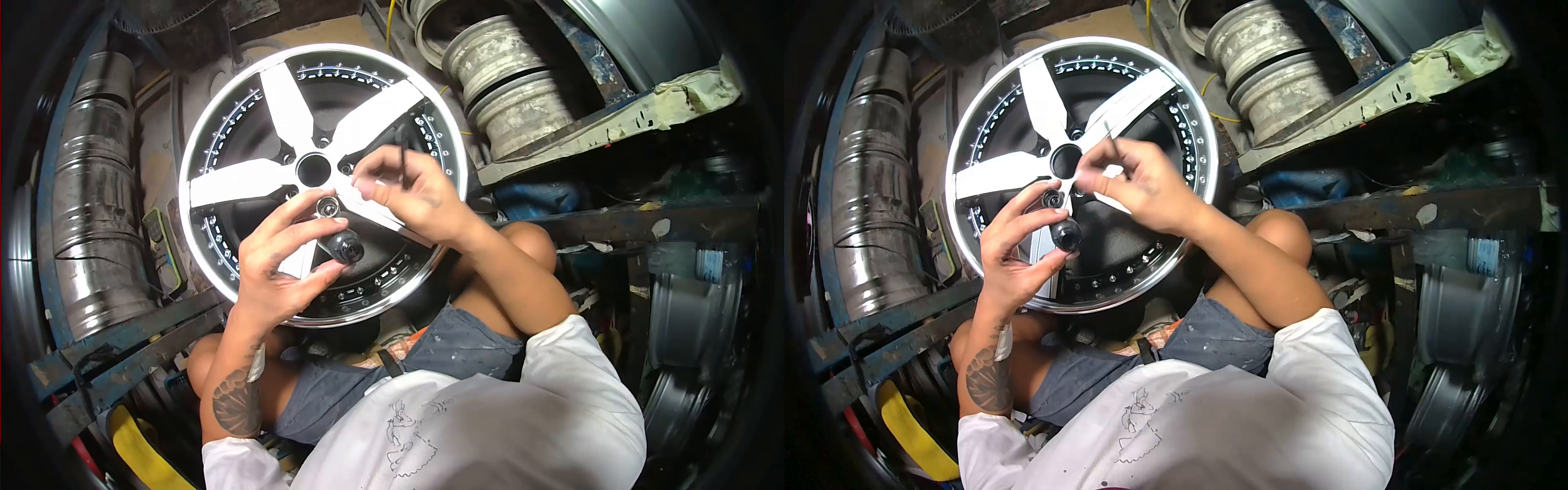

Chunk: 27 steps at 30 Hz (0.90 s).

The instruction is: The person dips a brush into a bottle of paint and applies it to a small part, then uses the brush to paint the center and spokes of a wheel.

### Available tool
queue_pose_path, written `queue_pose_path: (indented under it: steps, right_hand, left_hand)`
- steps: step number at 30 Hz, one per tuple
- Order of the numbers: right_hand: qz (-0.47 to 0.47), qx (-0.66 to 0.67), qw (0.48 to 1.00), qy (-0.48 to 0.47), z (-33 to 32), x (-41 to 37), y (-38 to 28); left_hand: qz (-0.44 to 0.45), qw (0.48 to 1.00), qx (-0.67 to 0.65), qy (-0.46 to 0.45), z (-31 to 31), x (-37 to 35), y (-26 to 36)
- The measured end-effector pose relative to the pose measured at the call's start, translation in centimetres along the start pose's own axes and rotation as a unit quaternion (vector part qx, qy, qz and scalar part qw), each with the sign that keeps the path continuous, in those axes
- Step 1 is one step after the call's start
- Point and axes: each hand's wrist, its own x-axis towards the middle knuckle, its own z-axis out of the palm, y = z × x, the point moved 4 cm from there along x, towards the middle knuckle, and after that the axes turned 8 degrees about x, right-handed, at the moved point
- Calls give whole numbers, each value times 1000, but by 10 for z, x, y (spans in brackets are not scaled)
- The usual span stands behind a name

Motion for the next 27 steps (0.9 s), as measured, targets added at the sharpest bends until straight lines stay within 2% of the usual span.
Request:
queue_pose_path:
  steps: [1, 3, 5, 7, 8, 11, 16, 27]
  right_hand:
    - [-56, -25, 998, 30, -5, 4, -3]
    - [33, 60, 997, 28, -24, 2, -10]
    - [-19, 104, 989, 103, -21, 2, -20]
    - [-48, 136, 981, 126, -26, 5, -17]
    - [-52, 101, 981, 155, -27, 5, -20]
    - [-26, 97, 986, 136, -29, -1, -23]
    - [-87, 88, 984, 125, -18, -5, -27]
    - [-92, 37, 992, 80, -6, -7, -18]
  left_hand:
    - [-6, 1000, 7, -1, -1, 1, -1]
    - [-20, 1000, 21, 2, -2, 1, -2]
    - [-31, 998, 53, 4, -5, 2, -3]
    - [-72, 995, 68, 4, -6, 3, -4]
    - [-83, 993, 80, 7, -5, 3, -7]
    - [-101, 990, 94, 6, -7, 3, -9]
    - [-103, 989, 104, 5, -5, 0, -12]
    - [-100, 990, 98, -4, 0, -4, -13]
